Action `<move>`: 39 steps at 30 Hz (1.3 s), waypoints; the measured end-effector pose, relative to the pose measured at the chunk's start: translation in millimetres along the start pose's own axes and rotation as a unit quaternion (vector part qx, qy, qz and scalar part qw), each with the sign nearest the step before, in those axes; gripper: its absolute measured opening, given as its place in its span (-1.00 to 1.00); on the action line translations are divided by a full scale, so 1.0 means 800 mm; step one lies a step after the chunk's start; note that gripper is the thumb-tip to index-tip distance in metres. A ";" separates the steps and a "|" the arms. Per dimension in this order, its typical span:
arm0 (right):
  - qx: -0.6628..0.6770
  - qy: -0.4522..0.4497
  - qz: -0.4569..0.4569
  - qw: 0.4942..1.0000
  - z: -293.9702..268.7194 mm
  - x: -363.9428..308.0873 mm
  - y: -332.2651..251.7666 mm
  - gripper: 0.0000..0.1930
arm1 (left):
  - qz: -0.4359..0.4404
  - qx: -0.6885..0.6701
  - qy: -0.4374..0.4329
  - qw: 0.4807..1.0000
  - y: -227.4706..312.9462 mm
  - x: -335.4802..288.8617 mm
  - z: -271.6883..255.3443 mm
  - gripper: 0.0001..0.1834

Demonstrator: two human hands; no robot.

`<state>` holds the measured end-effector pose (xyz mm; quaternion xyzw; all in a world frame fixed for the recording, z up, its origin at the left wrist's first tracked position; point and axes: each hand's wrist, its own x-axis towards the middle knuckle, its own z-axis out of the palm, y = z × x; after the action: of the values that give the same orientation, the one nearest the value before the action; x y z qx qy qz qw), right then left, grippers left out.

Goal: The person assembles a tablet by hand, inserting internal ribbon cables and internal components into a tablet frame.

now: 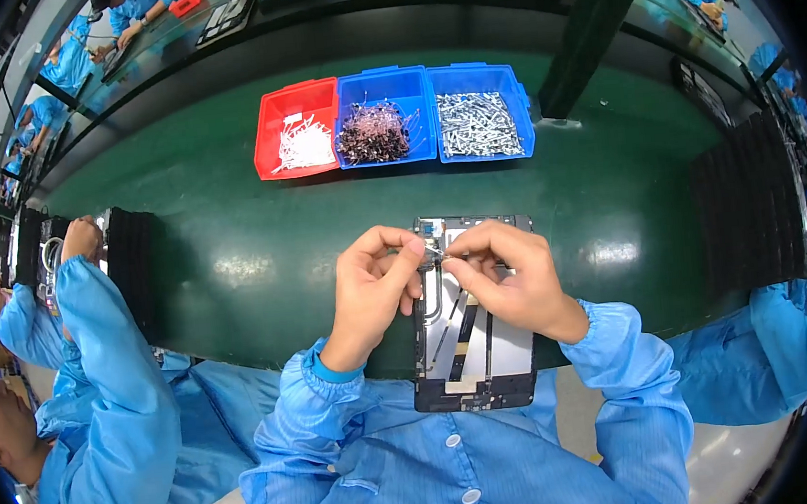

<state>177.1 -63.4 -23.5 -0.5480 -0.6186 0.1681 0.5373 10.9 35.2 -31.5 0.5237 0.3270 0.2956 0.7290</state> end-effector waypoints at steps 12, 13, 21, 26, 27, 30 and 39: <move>0.044 -0.116 0.106 0.986 -0.023 0.018 -0.005 -0.93 | -0.087 -0.004 -0.091 0.992 0.019 0.001 -0.019 -0.90; 0.046 -0.116 0.106 0.986 -0.022 0.017 0.000 -0.93 | -0.112 -0.019 -0.111 0.987 0.020 0.003 -0.020 -0.90; 0.062 0.016 0.073 0.995 -0.022 0.006 -0.005 -0.94 | 0.129 0.072 0.192 0.970 0.037 0.047 -0.028 -0.86; 0.321 0.056 0.230 0.917 -0.029 -0.001 0.005 -0.91 | 0.355 0.484 0.322 0.732 0.036 0.106 -0.113 -0.75; 0.309 0.047 0.266 0.912 -0.033 -0.007 0.010 -0.90 | 0.343 0.525 0.298 0.720 0.035 0.092 -0.103 -0.76; 0.280 0.067 0.294 0.911 -0.033 -0.030 0.014 -0.90 | 0.159 0.498 0.158 0.838 0.030 0.028 -0.060 -0.69; 0.189 0.123 0.231 0.946 -0.010 -0.079 0.027 -0.93 | -0.111 0.204 -0.062 0.971 -0.008 -0.060 0.003 -0.40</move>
<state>182.9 -113.3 -68.0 -0.5804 -0.3612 0.3330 0.6494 -15.9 -5.4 -29.2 0.6393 0.3904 0.1070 0.6538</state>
